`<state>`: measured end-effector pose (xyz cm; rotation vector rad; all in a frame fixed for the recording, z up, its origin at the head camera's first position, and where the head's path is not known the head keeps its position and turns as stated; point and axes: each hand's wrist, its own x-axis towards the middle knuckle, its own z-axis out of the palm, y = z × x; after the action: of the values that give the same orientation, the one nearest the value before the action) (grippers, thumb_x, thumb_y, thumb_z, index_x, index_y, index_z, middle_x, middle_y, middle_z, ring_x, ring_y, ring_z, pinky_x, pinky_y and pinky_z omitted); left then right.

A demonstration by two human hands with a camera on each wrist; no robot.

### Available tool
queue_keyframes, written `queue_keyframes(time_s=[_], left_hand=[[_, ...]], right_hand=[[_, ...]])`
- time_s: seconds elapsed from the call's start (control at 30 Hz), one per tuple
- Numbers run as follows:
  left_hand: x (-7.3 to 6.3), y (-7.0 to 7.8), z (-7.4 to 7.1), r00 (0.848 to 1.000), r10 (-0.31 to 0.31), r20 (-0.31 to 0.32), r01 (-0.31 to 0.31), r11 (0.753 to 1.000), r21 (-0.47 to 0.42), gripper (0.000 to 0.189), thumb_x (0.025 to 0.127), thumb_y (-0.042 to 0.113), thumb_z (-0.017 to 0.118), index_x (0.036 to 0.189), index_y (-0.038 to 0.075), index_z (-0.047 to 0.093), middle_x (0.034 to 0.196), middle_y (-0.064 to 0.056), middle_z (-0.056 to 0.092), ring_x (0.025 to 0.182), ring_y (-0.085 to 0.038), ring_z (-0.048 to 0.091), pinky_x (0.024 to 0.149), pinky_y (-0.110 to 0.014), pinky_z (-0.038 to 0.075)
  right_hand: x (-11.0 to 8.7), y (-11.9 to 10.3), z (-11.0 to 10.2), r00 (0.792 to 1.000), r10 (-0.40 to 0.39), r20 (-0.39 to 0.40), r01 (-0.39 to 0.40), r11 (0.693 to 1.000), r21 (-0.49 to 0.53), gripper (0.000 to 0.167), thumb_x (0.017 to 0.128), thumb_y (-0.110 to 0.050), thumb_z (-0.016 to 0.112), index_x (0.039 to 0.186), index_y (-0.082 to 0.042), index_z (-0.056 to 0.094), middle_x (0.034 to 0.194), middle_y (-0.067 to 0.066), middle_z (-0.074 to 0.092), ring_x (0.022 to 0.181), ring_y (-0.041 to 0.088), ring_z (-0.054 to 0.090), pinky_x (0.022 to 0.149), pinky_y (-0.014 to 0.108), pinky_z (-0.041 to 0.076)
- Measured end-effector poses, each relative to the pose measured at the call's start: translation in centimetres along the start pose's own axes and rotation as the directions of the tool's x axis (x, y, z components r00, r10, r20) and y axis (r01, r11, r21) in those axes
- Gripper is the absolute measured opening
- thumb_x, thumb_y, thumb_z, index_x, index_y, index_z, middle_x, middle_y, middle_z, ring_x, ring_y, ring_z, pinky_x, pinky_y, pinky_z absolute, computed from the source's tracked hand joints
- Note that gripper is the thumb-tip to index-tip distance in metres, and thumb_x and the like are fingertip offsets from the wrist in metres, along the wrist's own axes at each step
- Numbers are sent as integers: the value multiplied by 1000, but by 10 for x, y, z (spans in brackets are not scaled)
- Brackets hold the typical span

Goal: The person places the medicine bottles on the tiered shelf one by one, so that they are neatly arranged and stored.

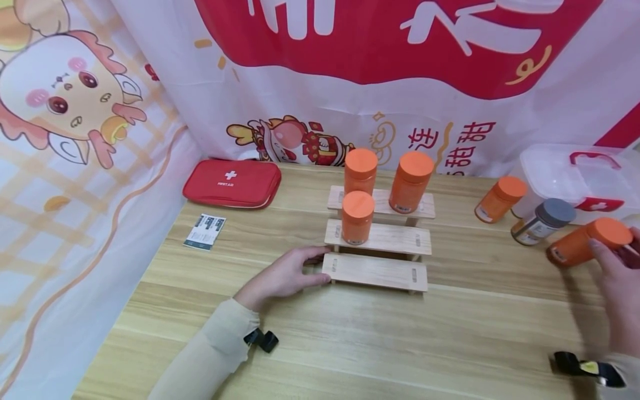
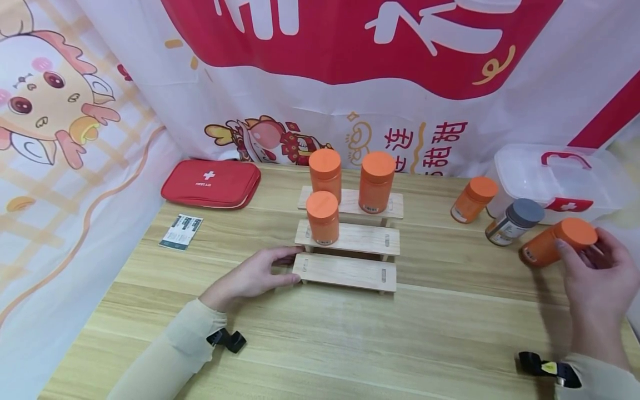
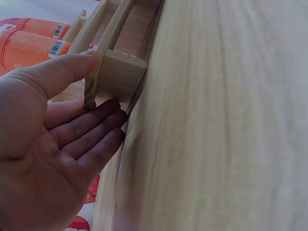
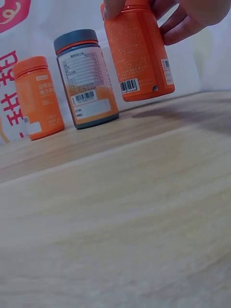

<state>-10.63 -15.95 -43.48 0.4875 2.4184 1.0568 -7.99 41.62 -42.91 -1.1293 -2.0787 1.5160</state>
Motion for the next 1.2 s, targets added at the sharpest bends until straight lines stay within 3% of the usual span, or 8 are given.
queue_keyframes(time_s=[0.17,0.4,0.63,0.9,0.97,1.03,1.2], left_hand=[[1,0,0,1000,9,0,-9,1000,-9,66,100,29,80,159,13,55,163,-9,56,154,-29,49,128,-53,41],[1,-1,-1,1000,14,5,-14,1000,-13,68,100,29,80,160,12,53,164,-10,55,154,-29,49,129,-52,41],[2,-1,-1,1000,21,6,-21,1000,-13,67,100,30,80,159,11,54,163,-11,55,154,-30,49,129,-52,41],[1,-3,0,1000,22,9,-22,1000,-22,68,100,29,80,160,12,53,164,-10,55,154,-30,50,128,-53,41],[1,-2,0,1000,19,11,-19,1000,-26,68,100,29,80,160,13,53,164,-10,55,154,-30,50,128,-53,42],[1,-2,0,1000,15,10,-15,1000,-28,68,100,29,80,160,13,53,163,-9,55,153,-29,51,128,-53,42],[1,-2,0,1000,12,9,-12,1000,-27,67,100,29,80,160,14,54,163,-9,56,153,-29,51,128,-53,42]], right_hand=[[-9,-4,-4,999,-4,37,5,999,-33,65,111,-29,59,168,-42,30,174,-22,33,159,-3,32,130,13,22],[-23,-6,-3,997,-79,27,79,997,-5,63,111,-25,60,167,-36,33,174,-18,36,159,-1,34,126,7,24],[-35,-9,-6,986,-165,12,166,985,-52,56,112,-21,57,164,-35,40,165,-21,46,138,-6,43,123,5,28],[-56,-25,-4,981,-189,32,191,979,-76,57,112,-20,55,165,-34,38,162,-22,47,137,-7,43,117,1,30],[-61,-28,-3,969,-246,25,247,967,-64,56,112,-18,57,164,-31,41,159,-22,50,135,-7,45,114,0,33],[-67,-28,-1,940,-341,20,342,938,-57,55,111,-17,59,163,-29,45,156,-22,53,134,-6,48,115,1,35],[-76,-29,3,822,-569,22,570,822,-13,52,106,-8,67,156,-20,57,142,-25,60,125,-4,56,109,4,43]])
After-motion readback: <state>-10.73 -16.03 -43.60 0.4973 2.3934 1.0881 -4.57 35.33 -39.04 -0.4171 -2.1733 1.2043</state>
